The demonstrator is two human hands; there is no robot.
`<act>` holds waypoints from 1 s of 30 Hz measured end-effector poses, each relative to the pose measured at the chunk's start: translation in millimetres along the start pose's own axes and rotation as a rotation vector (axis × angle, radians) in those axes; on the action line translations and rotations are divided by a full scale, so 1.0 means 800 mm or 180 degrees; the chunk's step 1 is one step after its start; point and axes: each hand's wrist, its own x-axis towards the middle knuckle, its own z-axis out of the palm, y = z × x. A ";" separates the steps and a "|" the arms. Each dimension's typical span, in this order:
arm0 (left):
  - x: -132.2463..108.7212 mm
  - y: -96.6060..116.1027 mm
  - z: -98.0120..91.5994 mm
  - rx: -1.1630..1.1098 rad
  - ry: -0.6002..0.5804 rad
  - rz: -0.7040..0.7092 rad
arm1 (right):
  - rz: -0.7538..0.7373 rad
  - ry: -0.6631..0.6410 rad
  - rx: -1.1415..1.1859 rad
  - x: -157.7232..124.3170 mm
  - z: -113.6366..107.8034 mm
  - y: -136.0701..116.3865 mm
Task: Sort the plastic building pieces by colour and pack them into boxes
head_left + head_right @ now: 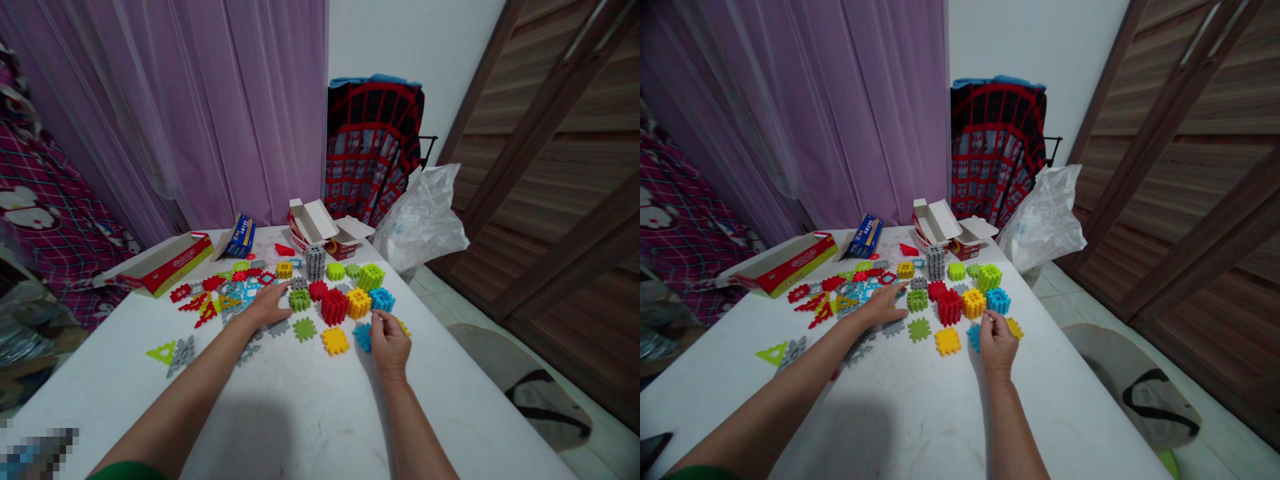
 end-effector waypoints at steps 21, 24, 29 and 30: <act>-0.079 0.038 0.038 0.0484 0.0747 0.0334 | -0.0112 -0.0105 -0.0034 -0.009 0.001 -0.009; -0.077 0.040 0.036 0.0522 0.0702 0.0332 | -0.0120 -0.0102 -0.0044 -0.007 0.001 -0.009; -0.074 0.041 0.034 0.0504 0.0531 0.0285 | -0.0080 -0.0071 -0.0031 -0.005 0.002 -0.005; -0.074 0.041 0.034 0.0499 0.0511 0.0274 | -0.0079 -0.0060 -0.0026 -0.005 0.002 -0.005</act>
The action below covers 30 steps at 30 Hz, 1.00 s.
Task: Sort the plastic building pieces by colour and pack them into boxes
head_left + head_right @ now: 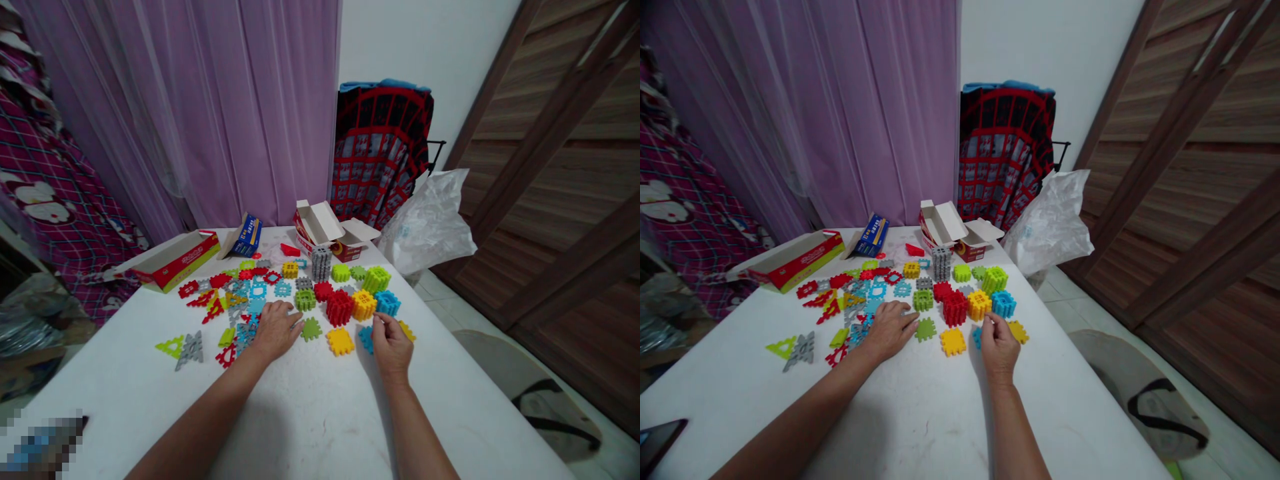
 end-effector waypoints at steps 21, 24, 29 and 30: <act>0.027 -0.001 -0.017 0.0136 -0.0278 -0.0628 | -0.0058 -0.0021 -0.0049 -0.001 -0.002 -0.007; 0.031 0.000 -0.018 0.0164 -0.0278 -0.0632 | -0.0042 -0.0004 -0.0036 -0.001 -0.001 -0.007; 0.032 0.001 -0.016 0.0206 -0.0268 -0.0577 | -0.0043 -0.0017 -0.0063 -0.001 -0.001 -0.006; 0.032 0.001 -0.016 0.0212 -0.0269 -0.0566 | -0.0045 -0.0017 -0.0074 -0.001 -0.001 -0.006</act>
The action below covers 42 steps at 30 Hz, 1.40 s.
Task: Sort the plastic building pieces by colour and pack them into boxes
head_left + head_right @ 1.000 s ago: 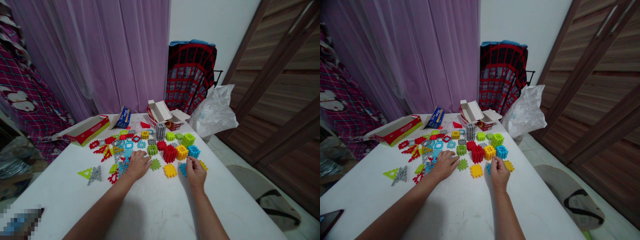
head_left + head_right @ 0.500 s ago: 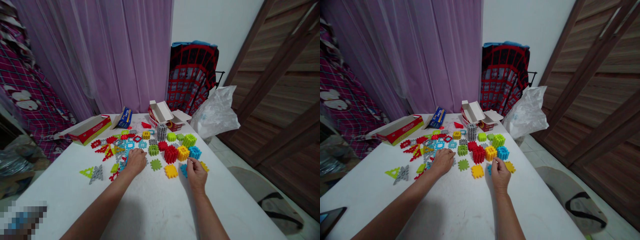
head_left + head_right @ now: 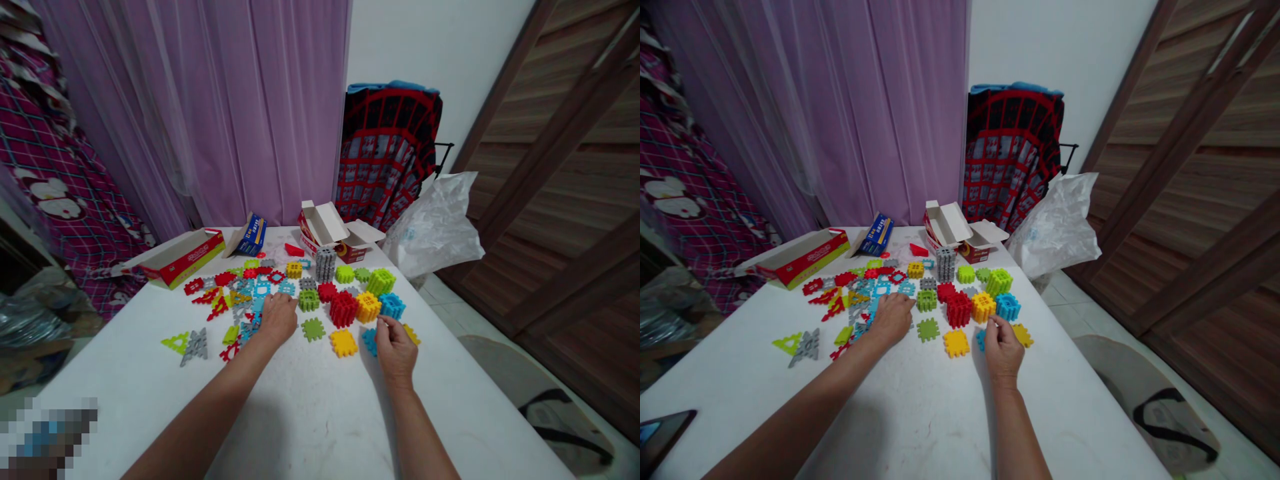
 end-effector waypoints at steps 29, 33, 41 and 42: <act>0.024 -0.022 0.023 -0.0700 -0.0128 -0.0625 | 0.0077 -0.0100 0.0048 0.001 0.000 0.008; 0.029 -0.024 0.024 -0.0824 -0.0147 -0.0681 | 0.0035 -0.0046 0.0025 0.001 0.000 0.008; 0.033 -0.020 0.020 -0.0897 -0.0181 -0.0762 | 0.0011 -0.0004 0.0092 0.000 0.001 0.005; 0.033 -0.020 0.021 -0.0901 -0.0175 -0.0764 | -0.0008 0.0013 0.0090 0.000 0.001 0.005</act>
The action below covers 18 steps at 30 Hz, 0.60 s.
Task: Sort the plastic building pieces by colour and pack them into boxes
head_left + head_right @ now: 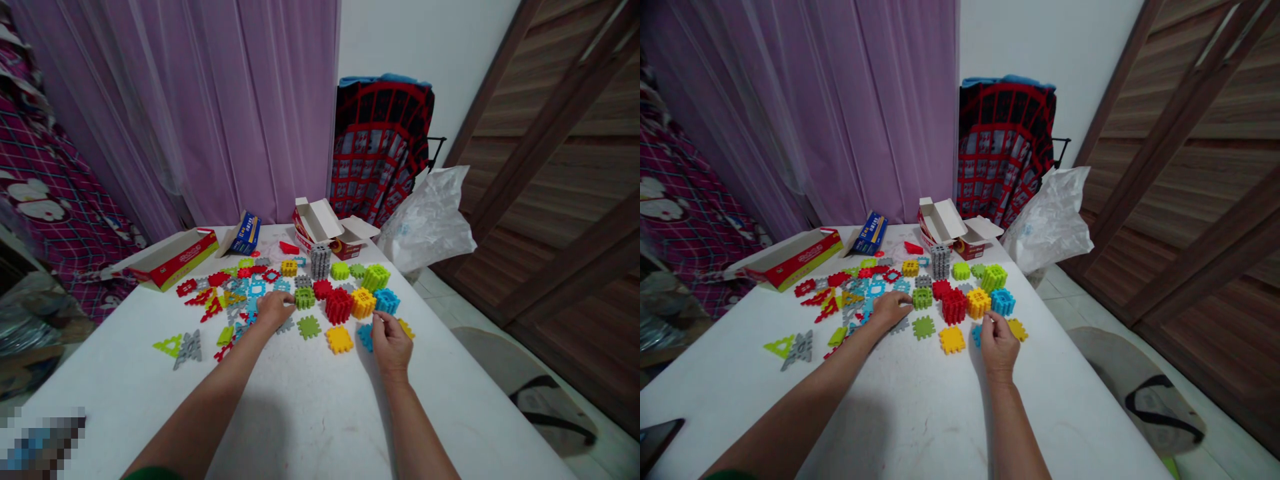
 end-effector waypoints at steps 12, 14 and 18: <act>-0.001 -0.002 0.008 0.0003 0.0121 0.0112 | 0.0003 0.0000 -0.0039 0.001 0.002 0.005; -0.001 -0.002 0.008 0.0011 0.0131 0.0127 | 0.0007 -0.0003 -0.0051 0.001 0.001 0.005; 0.000 -0.001 0.007 0.0023 0.0131 0.0155 | -0.0005 -0.0011 -0.0071 0.001 0.000 0.004</act>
